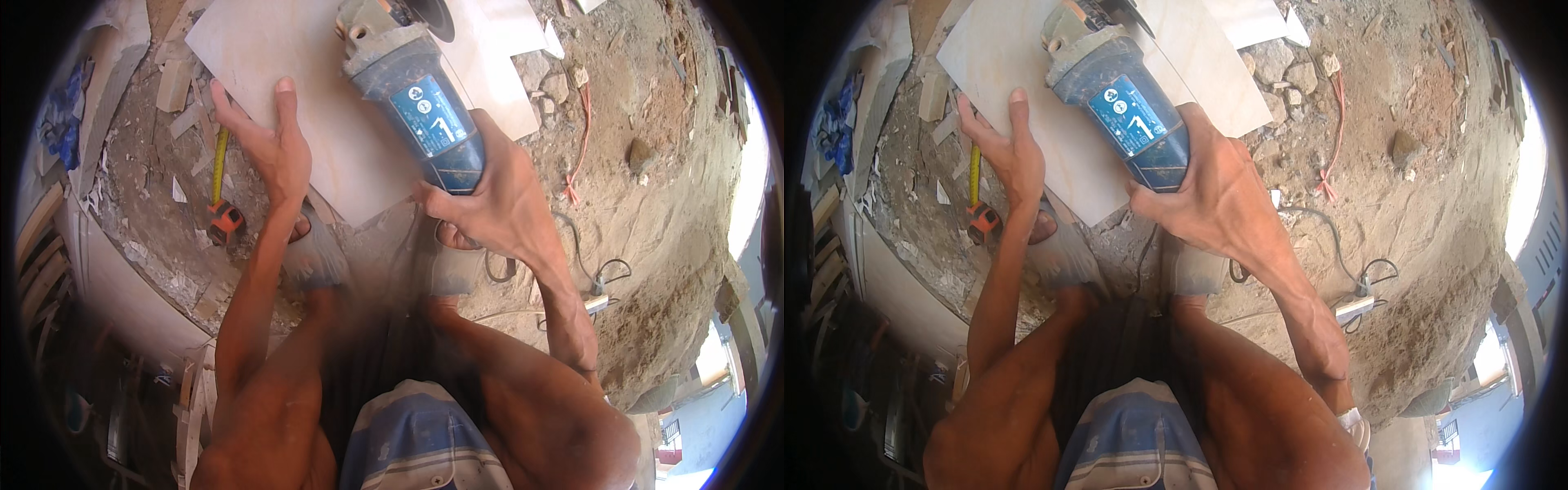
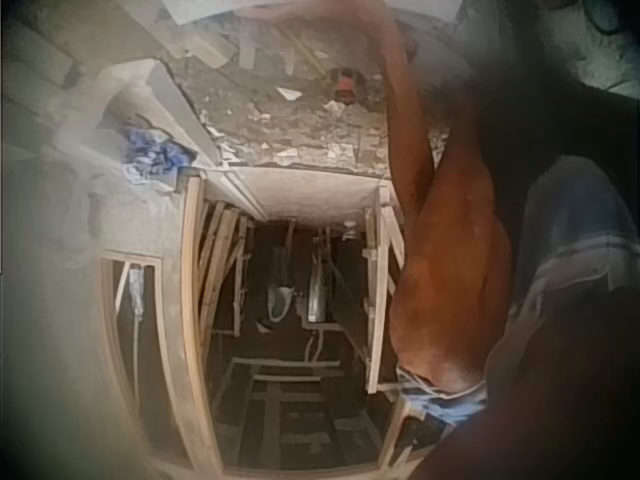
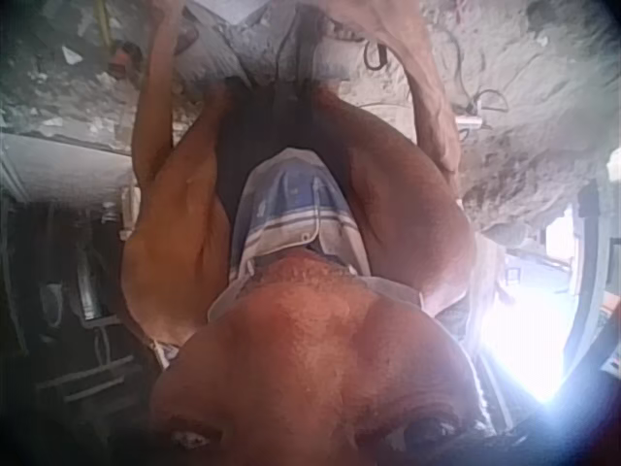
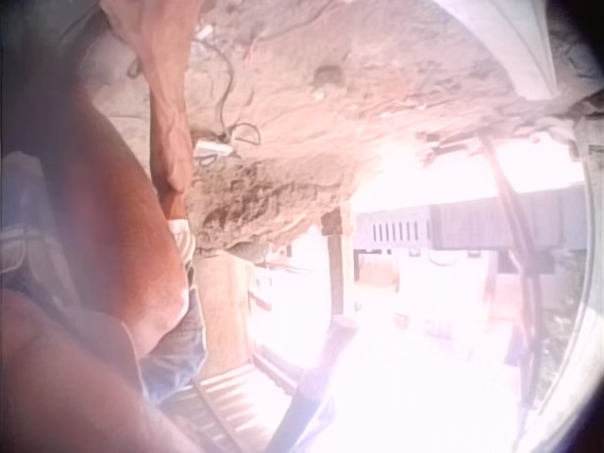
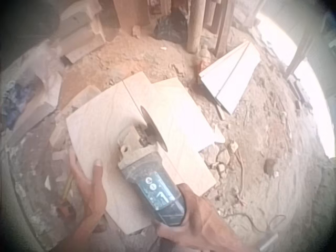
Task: The person cuts a tile with a grinder while crouching on the floor, then picks up the cut tile and carries it through a doorway into another room where other workers are installing floor tiles.
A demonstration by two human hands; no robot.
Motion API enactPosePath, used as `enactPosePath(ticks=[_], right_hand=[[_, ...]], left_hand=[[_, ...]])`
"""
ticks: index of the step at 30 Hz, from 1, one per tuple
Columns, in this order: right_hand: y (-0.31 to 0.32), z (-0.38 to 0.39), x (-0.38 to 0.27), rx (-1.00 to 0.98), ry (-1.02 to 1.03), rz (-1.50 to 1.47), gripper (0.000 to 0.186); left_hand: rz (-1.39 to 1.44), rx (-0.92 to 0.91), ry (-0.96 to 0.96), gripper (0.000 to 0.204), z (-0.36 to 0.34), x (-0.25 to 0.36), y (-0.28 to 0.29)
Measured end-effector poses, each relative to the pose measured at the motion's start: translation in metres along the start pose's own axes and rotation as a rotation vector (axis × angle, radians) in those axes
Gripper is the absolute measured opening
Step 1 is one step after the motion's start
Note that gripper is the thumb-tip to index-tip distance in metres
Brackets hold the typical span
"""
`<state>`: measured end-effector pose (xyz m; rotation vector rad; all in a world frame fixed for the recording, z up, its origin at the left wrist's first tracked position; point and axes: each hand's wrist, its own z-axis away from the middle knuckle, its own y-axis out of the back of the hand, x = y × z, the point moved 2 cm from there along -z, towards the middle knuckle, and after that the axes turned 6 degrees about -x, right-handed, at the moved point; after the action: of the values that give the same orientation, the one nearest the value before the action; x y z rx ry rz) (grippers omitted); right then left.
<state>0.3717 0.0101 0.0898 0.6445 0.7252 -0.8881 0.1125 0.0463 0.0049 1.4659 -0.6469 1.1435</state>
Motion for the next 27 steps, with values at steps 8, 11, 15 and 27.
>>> enactPosePath(ticks=[8, 11, 15, 27], right_hand=[[0.0, 0.006, 0.003, -0.011, -0.005, -0.033, 0.062], [0.001, 0.007, 0.004, -0.012, -0.014, -0.034, 0.06], [0.0, 0.01, 0.005, -0.027, -0.044, -0.056, 0.059], [0.001, 0.02, 0.009, -0.024, -0.044, -0.051, 0.056]], left_hand=[[0.014, 0.002, -0.02, 0.095, 0.0, -0.002, 0.0], [-0.04, -0.019, -0.003, 0.097, -0.001, -0.006, 0.002], [-0.037, -0.005, -0.01, 0.096, 0.0, -0.002, 0.001], [-0.059, -0.021, -0.012, 0.097, 0.0, -0.007, 0.003]])
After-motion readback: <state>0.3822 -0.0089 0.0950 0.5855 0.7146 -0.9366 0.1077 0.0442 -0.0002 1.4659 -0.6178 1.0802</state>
